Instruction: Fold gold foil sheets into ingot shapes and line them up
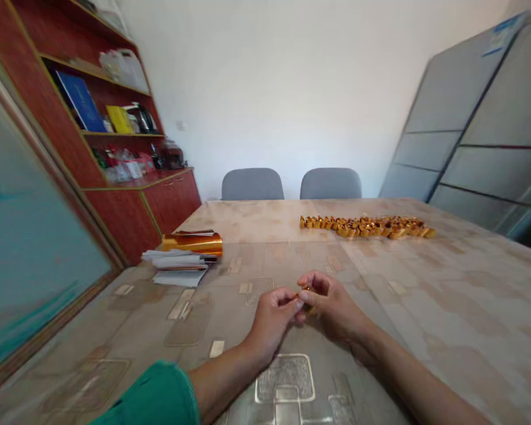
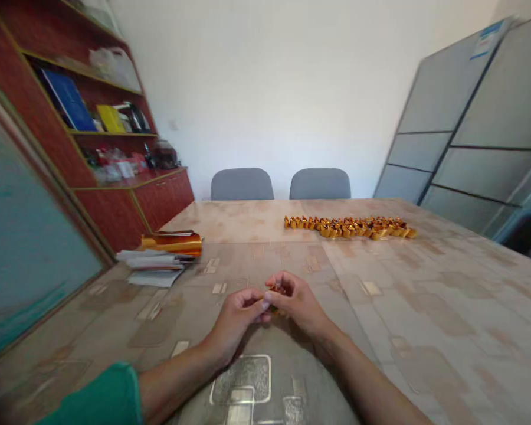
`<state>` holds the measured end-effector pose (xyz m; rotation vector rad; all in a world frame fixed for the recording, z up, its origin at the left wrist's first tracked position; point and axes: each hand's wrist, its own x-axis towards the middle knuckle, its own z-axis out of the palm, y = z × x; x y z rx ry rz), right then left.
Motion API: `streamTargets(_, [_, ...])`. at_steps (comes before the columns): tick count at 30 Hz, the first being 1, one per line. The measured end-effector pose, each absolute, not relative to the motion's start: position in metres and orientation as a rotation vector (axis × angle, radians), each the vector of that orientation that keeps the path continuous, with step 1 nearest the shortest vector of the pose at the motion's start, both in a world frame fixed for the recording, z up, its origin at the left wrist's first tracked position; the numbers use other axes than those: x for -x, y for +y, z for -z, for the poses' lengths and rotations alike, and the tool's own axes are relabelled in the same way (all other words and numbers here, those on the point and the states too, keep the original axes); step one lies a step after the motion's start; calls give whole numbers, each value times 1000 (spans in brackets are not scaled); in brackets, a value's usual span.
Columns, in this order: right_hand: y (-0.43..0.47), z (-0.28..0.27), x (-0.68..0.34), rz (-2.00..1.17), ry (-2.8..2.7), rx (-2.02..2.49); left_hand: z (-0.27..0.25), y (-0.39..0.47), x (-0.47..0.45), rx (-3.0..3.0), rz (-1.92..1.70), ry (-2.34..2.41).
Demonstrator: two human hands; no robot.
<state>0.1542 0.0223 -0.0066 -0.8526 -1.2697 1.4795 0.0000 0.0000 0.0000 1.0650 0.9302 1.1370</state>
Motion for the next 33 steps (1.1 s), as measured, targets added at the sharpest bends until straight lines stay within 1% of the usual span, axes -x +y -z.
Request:
streamTargets(8, [19, 2, -156, -1411, -1277, 866, -2, -1, -3, -1039, -1144, 922])
streamTargets(14, [19, 0, -154, -1448, -1266, 853, -1, 6, 2, -976, -1141, 909])
streamTargets(27, [26, 15, -153, -1344, -1263, 916, 0, 12, 4, -891, -1193, 918])
streamTargets(33, [26, 11, -151, -1317, -1214, 880, -3, 10, 5, -904, -1314, 918])
